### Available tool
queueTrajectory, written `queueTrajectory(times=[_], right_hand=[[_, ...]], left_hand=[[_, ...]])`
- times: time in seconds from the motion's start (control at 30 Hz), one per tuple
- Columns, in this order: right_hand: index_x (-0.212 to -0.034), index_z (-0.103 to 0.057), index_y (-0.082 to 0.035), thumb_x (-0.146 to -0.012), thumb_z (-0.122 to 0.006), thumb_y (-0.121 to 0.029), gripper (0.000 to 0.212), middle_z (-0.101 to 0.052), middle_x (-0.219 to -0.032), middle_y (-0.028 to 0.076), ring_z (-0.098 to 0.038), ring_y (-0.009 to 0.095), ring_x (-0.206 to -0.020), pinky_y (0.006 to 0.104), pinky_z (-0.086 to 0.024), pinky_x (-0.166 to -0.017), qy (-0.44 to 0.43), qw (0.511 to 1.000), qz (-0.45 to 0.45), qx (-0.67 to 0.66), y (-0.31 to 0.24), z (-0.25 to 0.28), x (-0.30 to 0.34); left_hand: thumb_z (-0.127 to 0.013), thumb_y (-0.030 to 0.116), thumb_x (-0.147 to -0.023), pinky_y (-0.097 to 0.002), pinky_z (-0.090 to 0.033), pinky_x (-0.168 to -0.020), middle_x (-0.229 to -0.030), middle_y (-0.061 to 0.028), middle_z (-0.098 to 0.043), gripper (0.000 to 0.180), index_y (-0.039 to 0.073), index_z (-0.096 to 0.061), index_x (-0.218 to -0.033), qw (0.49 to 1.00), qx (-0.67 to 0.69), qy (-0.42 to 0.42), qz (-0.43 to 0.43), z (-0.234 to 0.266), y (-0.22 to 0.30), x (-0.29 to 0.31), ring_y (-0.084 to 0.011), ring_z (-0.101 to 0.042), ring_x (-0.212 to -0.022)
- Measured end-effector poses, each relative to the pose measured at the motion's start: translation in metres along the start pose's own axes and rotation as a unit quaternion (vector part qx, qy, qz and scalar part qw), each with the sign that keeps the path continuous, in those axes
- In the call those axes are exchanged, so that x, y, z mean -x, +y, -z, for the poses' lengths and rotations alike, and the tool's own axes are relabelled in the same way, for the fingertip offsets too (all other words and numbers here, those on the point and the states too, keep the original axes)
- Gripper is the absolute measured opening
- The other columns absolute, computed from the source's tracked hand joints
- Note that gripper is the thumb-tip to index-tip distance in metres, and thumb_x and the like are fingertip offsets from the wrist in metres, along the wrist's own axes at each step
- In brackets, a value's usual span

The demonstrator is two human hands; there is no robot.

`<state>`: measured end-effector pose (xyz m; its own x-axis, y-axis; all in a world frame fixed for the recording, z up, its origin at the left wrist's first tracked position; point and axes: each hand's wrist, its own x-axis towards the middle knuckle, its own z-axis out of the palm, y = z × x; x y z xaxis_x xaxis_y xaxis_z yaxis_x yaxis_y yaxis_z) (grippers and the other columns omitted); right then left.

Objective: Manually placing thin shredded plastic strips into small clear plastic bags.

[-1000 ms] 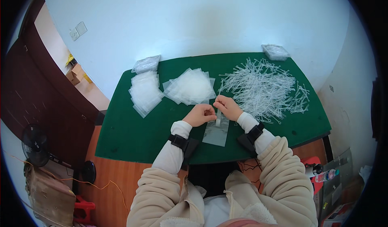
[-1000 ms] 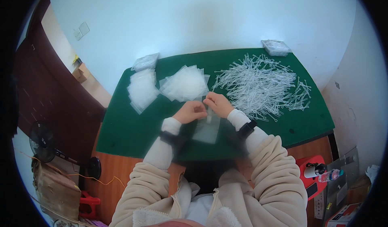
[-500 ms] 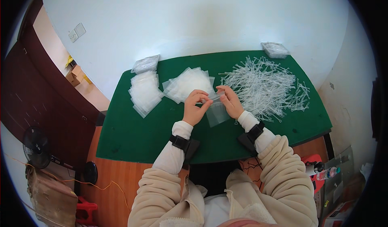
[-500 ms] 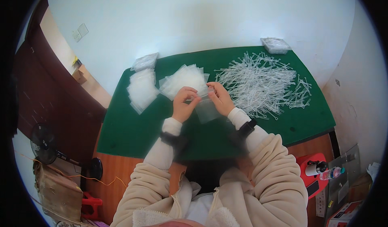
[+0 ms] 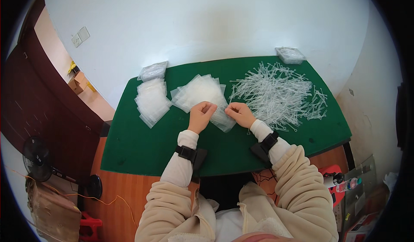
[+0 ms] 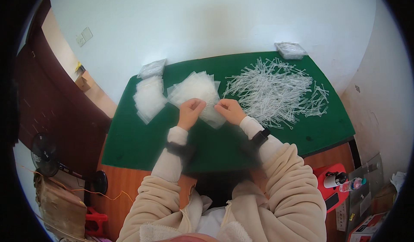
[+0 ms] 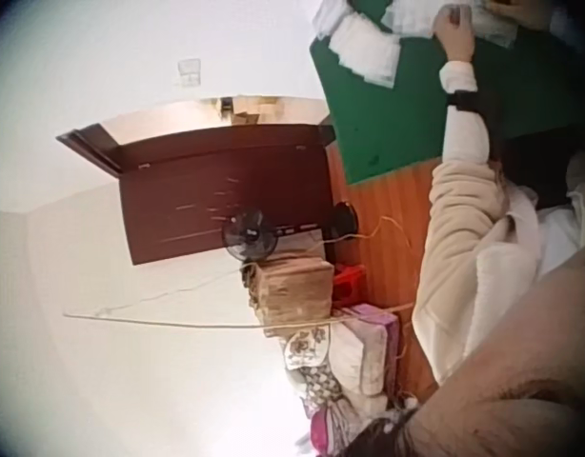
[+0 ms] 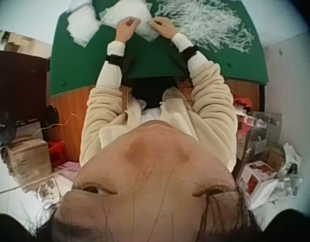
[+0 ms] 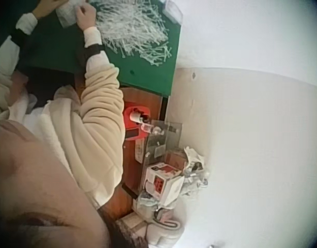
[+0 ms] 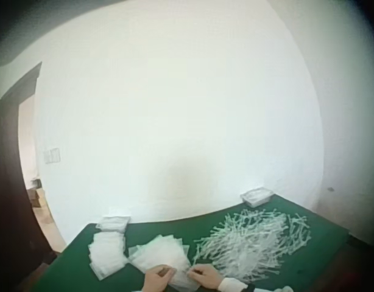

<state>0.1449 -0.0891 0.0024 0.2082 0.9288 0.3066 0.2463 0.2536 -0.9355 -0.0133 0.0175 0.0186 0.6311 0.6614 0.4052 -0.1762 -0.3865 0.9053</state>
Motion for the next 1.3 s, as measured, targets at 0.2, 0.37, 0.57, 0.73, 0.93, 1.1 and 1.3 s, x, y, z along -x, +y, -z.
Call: queueTrajectory(times=[0.2, 0.37, 0.57, 0.73, 0.93, 1.1, 1.3], right_hand=[[-0.067, -0.050, 0.000, -0.084, -0.055, -0.025, 0.030, -0.045, -0.057, 0.005, -0.038, 0.012, -0.054, 0.0289, -0.033, -0.051, 0.097, 0.985, 0.010, 0.139, 0.009, 0.014, -0.007], [-0.063, -0.045, 0.001, -0.086, -0.052, -0.027, 0.037, -0.040, -0.054, 0.005, -0.035, 0.014, -0.051, 0.0307, -0.032, -0.049, 0.205, 0.969, 0.050, 0.131, 0.011, 0.016, -0.010], [-0.064, -0.043, 0.002, -0.087, -0.049, -0.027, 0.037, -0.039, -0.055, 0.005, -0.036, 0.014, -0.054, 0.0303, -0.032, -0.051, 0.206, 0.973, -0.026, 0.099, 0.023, 0.030, -0.009], [-0.072, -0.049, 0.001, -0.084, -0.053, -0.024, 0.029, -0.044, -0.061, 0.005, -0.039, 0.015, -0.058, 0.0289, -0.035, -0.054, 0.230, 0.972, 0.019, 0.046, 0.016, 0.023, -0.008], [-0.084, -0.057, 0.000, -0.075, -0.063, -0.019, 0.022, -0.054, -0.068, 0.004, -0.051, 0.016, -0.066, 0.0261, -0.041, -0.064, 0.171, 0.942, 0.231, 0.173, -0.022, -0.006, 0.002], [-0.094, -0.060, -0.002, -0.069, -0.068, -0.014, 0.029, -0.061, -0.078, 0.005, -0.058, 0.019, -0.074, 0.0264, -0.045, -0.072, 0.111, 0.958, 0.184, 0.190, -0.004, 0.000, 0.002], [-0.093, -0.060, 0.001, -0.071, -0.067, -0.013, 0.027, -0.063, -0.082, 0.005, -0.059, 0.013, -0.073, 0.0258, -0.047, -0.068, -0.007, 0.999, -0.036, -0.031, 0.004, 0.004, 0.000]], left_hand=[[-0.058, 0.015, -0.083, -0.0193, -0.032, -0.048, -0.057, 0.0049, -0.043, 0.016, 0.003, -0.055, -0.074, 0.995, 0.061, 0.029, 0.076, 0.006, -0.004, -0.003, -0.0042, -0.039, -0.051], [-0.056, 0.019, -0.085, -0.0199, -0.033, -0.049, -0.058, 0.0041, -0.046, 0.017, 0.006, -0.054, -0.075, 0.976, 0.168, -0.045, 0.133, 0.006, -0.002, -0.003, -0.0054, -0.040, -0.051], [-0.053, 0.019, -0.087, -0.0204, -0.039, -0.054, -0.063, 0.0013, -0.051, 0.014, 0.007, -0.054, -0.081, 0.928, 0.300, -0.069, 0.212, 0.008, 0.009, -0.001, -0.0083, -0.047, -0.055], [-0.050, 0.016, -0.088, -0.0261, -0.048, -0.065, -0.076, -0.0031, -0.058, 0.013, 0.005, -0.054, -0.086, 0.864, 0.476, -0.034, 0.160, 0.021, -0.004, -0.005, -0.0132, -0.057, -0.068], [-0.047, 0.014, -0.088, -0.0325, -0.050, -0.075, -0.091, -0.0107, -0.062, 0.015, 0.001, -0.055, -0.091, 0.880, 0.426, -0.111, 0.180, 0.008, -0.003, 0.000, -0.0191, -0.062, -0.083], [-0.049, 0.014, -0.086, -0.0349, -0.048, -0.077, -0.091, -0.0119, -0.061, 0.015, 0.003, -0.056, -0.093, 0.878, 0.399, -0.141, 0.222, -0.003, 0.006, 0.005, -0.0207, -0.060, -0.083], [-0.048, 0.019, -0.088, -0.0325, -0.047, -0.075, -0.095, -0.0111, -0.061, 0.022, 0.002, -0.057, -0.097, 0.853, 0.488, -0.098, 0.158, 0.013, 0.005, 0.000, -0.0202, -0.060, -0.083]])
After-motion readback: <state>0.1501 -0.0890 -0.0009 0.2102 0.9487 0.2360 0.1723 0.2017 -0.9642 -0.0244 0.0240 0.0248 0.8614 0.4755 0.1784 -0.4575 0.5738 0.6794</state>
